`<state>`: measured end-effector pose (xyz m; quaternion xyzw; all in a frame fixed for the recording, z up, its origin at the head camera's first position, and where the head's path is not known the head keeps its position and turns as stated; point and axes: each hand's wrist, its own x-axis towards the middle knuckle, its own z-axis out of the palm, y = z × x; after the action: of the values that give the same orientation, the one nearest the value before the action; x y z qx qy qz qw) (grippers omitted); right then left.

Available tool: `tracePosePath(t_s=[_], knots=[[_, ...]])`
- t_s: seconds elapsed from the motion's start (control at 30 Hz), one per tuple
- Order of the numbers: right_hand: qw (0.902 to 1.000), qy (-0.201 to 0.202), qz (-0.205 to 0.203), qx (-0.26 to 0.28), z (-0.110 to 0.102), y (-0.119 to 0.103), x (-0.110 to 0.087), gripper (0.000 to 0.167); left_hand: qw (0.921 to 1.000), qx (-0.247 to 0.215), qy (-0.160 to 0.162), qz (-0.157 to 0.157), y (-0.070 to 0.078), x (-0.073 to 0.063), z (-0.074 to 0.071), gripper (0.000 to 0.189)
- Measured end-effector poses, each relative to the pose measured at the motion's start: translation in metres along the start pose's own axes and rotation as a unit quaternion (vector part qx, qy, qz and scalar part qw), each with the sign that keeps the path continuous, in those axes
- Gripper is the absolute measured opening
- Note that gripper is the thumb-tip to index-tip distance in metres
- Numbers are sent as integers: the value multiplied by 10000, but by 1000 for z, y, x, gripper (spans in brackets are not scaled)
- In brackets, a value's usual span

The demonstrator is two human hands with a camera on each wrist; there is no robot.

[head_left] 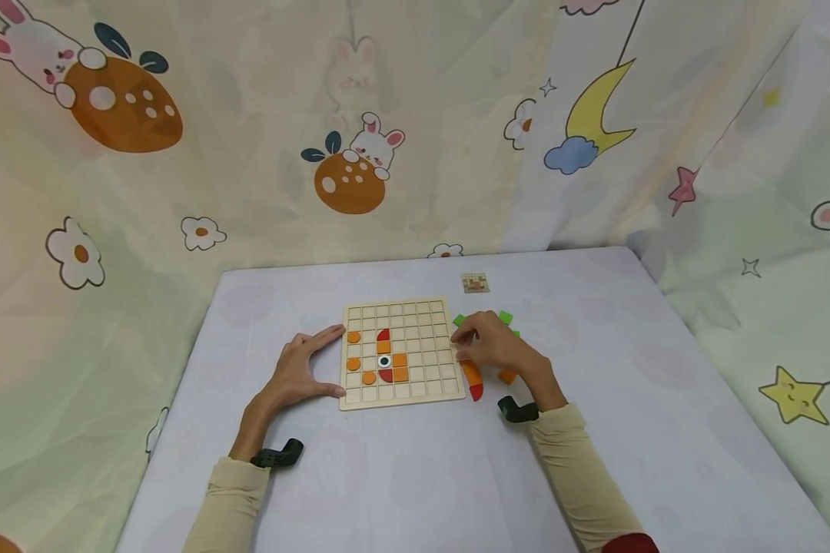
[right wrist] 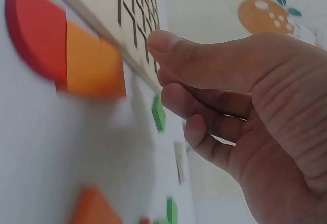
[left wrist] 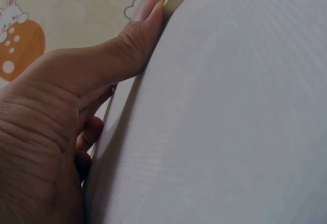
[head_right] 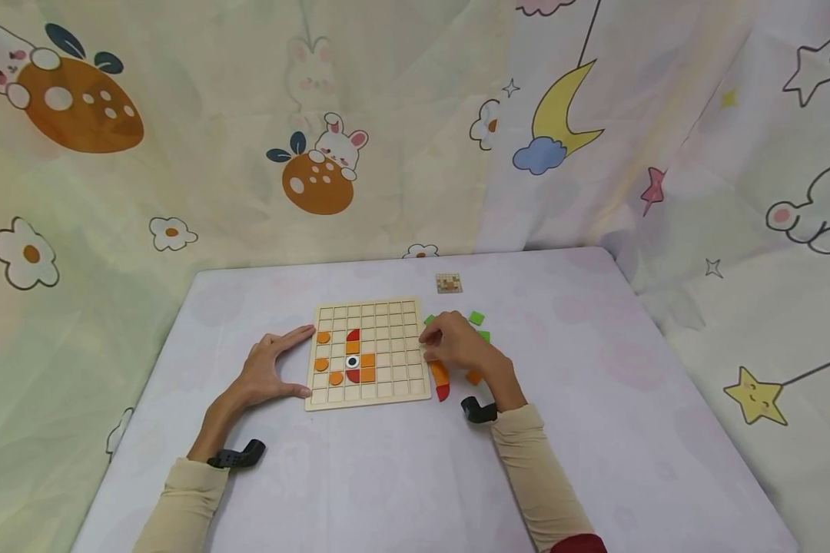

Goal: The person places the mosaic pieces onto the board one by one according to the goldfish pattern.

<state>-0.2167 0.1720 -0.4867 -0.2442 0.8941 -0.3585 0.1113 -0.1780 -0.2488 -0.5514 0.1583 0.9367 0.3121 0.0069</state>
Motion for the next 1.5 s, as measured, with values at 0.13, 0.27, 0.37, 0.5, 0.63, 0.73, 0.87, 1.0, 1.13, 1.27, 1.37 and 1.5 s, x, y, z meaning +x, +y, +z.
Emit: tracePosePath(t_s=[0.13, 0.27, 0.37, 0.5, 0.63, 0.73, 0.87, 1.0, 1.13, 1.27, 1.37, 1.5], knots=[[9999, 117, 16, -108, -12, 9, -10, 22, 10000, 8, -11, -37, 1, 0, -2, 124], [9994, 268, -143, -191, -22, 20, -19, 23, 10000, 15, 37, -11, 0, -1, -3, 124], [9991, 341, -99, -234, -29, 27, -26, 23, 10000, 3, 47, 27, -1, 0, -2, 124], [9990, 320, 178, -243, -34, 36, -36, 26, 10000, -10, -19, 23, -1, 0, 0, 125], [9982, 330, 410, -281, -38, 43, -45, 30, 10000, 3, -47, 0, -1, 1, 2, 126], [9974, 411, 457, -376, -41, 49, -51, 31, 10000, 44, -38, -15, -1, 2, 1, 126], [9965, 520, 471, -445, -46, 55, -58, 33, 10000, 56, -40, -38, -2, 2, 1, 126], [9960, 544, 479, -515, -49, 59, -61, 34, 10000, 36, -40, -49, -3, 1, 2, 126], [9963, 522, 442, -520, -50, 61, -63, 32, 10000, 36, -23, -32, -2, 1, 2, 126], [9964, 519, 445, -497, -50, 61, -64, 30, 10000, 47, -19, -33, -2, 0, 2, 125], [9964, 516, 464, -488, -49, 61, -64, 28, 10000, 56, -6, -33, -1, 0, 1, 125], [9962, 464, 523, -521, -48, 63, -64, 26, 10000, 52, -5, -53, 0, -1, 1, 124]])
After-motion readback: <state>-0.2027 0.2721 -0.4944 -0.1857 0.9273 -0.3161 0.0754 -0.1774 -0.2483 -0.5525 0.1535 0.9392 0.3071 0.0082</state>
